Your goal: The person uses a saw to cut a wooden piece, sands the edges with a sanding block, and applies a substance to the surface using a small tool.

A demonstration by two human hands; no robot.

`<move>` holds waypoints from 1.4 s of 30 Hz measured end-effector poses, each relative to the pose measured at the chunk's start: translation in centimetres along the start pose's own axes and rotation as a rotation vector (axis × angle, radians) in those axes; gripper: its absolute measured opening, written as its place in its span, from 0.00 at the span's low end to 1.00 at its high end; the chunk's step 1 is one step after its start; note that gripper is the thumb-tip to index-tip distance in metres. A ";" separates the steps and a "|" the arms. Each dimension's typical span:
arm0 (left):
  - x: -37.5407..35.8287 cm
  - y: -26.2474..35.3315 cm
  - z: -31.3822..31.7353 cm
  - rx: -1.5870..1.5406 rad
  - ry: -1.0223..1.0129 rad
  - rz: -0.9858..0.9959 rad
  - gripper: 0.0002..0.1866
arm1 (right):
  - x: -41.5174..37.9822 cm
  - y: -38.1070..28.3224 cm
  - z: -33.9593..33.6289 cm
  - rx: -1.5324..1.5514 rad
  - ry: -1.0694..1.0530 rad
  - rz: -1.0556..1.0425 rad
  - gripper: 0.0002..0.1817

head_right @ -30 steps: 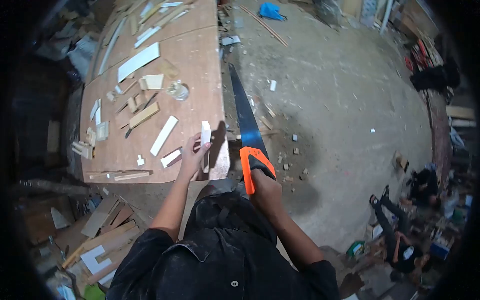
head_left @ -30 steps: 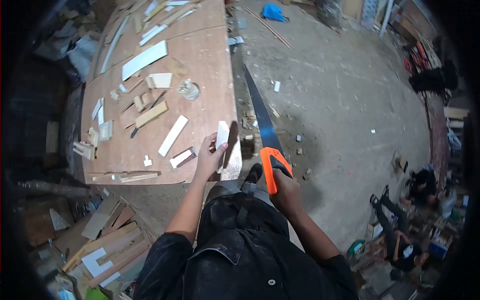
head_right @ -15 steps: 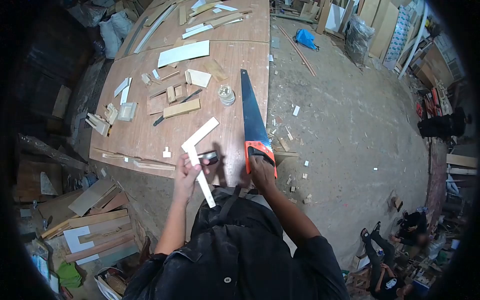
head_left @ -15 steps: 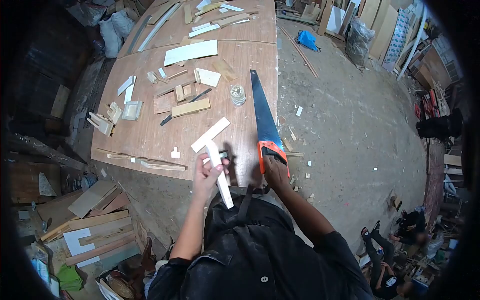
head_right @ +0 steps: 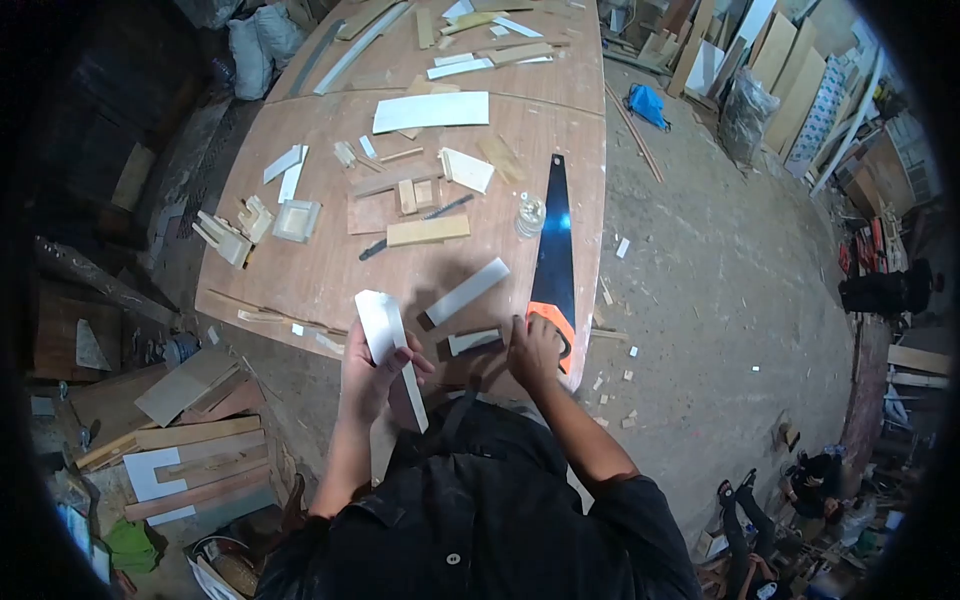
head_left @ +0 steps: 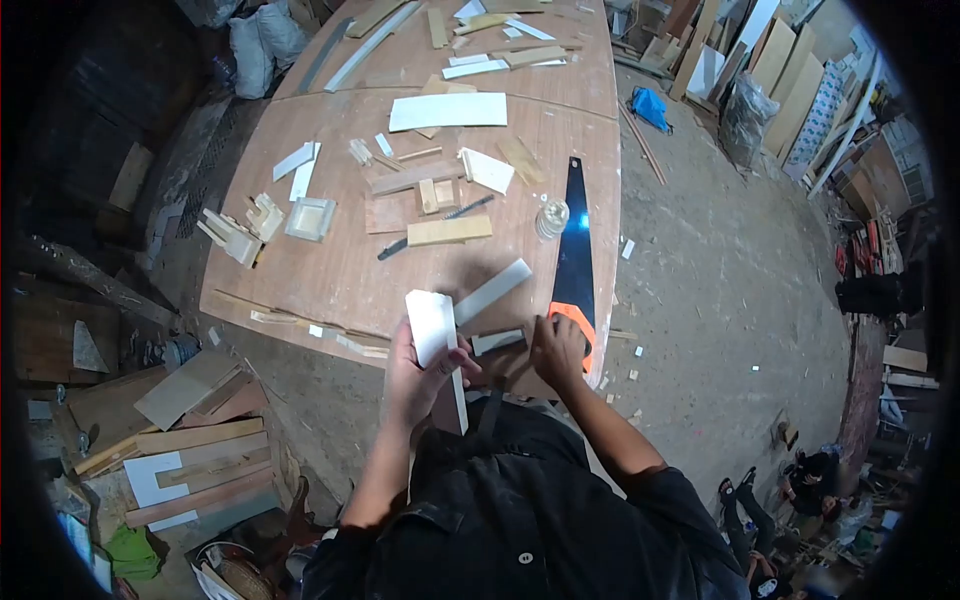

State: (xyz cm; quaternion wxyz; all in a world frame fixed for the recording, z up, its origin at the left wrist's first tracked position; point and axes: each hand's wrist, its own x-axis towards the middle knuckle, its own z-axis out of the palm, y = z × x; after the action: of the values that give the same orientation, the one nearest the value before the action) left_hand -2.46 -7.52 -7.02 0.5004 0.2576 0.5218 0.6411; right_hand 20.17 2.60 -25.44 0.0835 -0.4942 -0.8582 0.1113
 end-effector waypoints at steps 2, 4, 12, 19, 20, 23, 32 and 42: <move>0.2 1.8 0.3 -0.047 -0.063 -0.087 0.34 | 1.6 -2.1 -0.2 0.202 -0.011 -0.209 0.32; 0.8 2.3 -0.1 -0.053 -0.135 -0.057 0.33 | 2.0 -3.6 1.4 0.080 -0.061 -0.369 0.36; 1.0 5.9 1.1 -0.021 -0.278 -0.054 0.18 | 0.9 -1.4 3.6 -0.015 -0.160 -0.248 0.27; 1.4 5.8 4.0 0.008 -0.320 -0.176 0.18 | 1.8 -3.3 -12.7 0.827 0.323 0.107 0.26; 1.5 5.6 4.7 0.011 -0.357 -0.183 0.18 | 2.1 -3.6 -15.6 0.981 0.341 0.149 0.26; 1.5 4.5 6.3 0.270 -0.362 -0.191 0.22 | 1.6 -4.7 -25.3 1.104 0.384 0.028 0.26; -0.6 5.5 13.3 0.519 -0.498 -0.155 0.22 | -3.0 -2.5 -33.1 0.599 0.278 -0.247 0.25; -2.3 2.4 18.6 0.396 -0.664 -0.076 0.18 | -7.8 3.5 -35.2 0.503 0.285 -0.205 0.26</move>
State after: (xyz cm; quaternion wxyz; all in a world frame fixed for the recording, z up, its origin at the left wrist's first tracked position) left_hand 13.38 -1.86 1.67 0.6060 0.5231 0.4544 0.3908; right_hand 35.86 1.37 7.23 0.3336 -0.3792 -0.8288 0.2409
